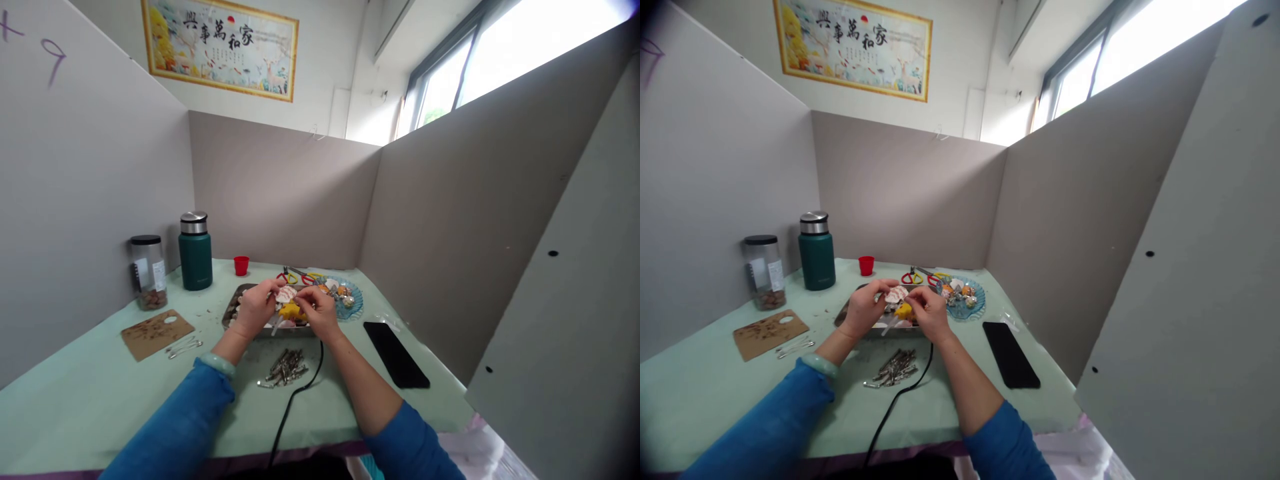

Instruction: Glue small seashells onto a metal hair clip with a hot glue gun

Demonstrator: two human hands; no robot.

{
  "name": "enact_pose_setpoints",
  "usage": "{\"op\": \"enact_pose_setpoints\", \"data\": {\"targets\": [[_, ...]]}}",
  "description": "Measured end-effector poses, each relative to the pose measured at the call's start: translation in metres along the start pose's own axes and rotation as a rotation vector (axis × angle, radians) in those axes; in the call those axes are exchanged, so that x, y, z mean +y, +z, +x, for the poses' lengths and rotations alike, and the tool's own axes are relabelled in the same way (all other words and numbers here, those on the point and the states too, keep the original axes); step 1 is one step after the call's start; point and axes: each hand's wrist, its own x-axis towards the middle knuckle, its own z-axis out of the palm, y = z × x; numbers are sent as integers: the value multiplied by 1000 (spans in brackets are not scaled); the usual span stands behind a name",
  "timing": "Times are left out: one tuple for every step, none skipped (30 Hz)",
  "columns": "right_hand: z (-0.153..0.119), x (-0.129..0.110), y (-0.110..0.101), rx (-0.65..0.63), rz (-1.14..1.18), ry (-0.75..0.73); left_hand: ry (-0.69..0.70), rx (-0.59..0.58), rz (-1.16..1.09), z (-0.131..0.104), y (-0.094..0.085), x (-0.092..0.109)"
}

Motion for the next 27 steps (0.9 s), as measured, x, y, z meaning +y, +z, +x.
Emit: {"op": "enact_pose_setpoints", "data": {"targets": [[0,0,0,3,11,3,-17,-13,0,0,1,-1],[0,0,0,6,28,11,-38,-36,-14,1,2,-1],[1,0,1,11,52,25,-64,-68,-47,1,3,-1],[1,1,2,18,80,44,-95,-106,-104,1,4,-1],[1,2,2,28,107,67,-131,-144,-179,2,5,0],[1,2,3,40,130,90,-175,-181,-261,2,6,1],[1,3,3,52,144,110,-224,-214,-341,2,7,3],[1,4,4,63,146,124,-274,-242,-413,3,8,5],[1,4,4,74,137,129,-320,-271,-470,3,8,7],[1,5,4,85,119,127,-362,-296,-520,4,9,8],[1,5,4,95,97,124,-391,-330,-556,4,9,10],[1,6,4,104,78,124,-410,-361,-579,4,10,10],[1,6,4,109,66,128,-419,-391,-593,5,10,11],[2,7,4,111,64,137,-423,-415,-598,5,10,11],[2,7,5,106,73,149,-425,-430,-598,6,9,11],[2,8,5,100,89,160,-430,-440,-597,6,9,11],[3,9,5,95,108,169,-438,-444,-599,6,8,11],[3,9,5,93,128,176,-449,-448,-605,6,8,11],[3,10,5,93,147,182,-462,-453,-616,6,7,11],[4,10,5,94,163,188,-475,-458,-629,6,7,12],[4,11,5,92,175,196,-485,-462,-642,6,6,12],[4,11,5,86,184,207,-491,-465,-651,6,6,12],[5,11,5,76,188,218,-494,-466,-655,6,6,12],[5,11,5,66,189,228,-492,-467,-654,5,6,12],[5,12,5,58,189,237,-488,-470,-650,5,7,11],[5,12,5,52,190,244,-483,-472,-642,5,7,11],[5,13,5,50,192,247,-480,-472,-628,5,8,10]]}}
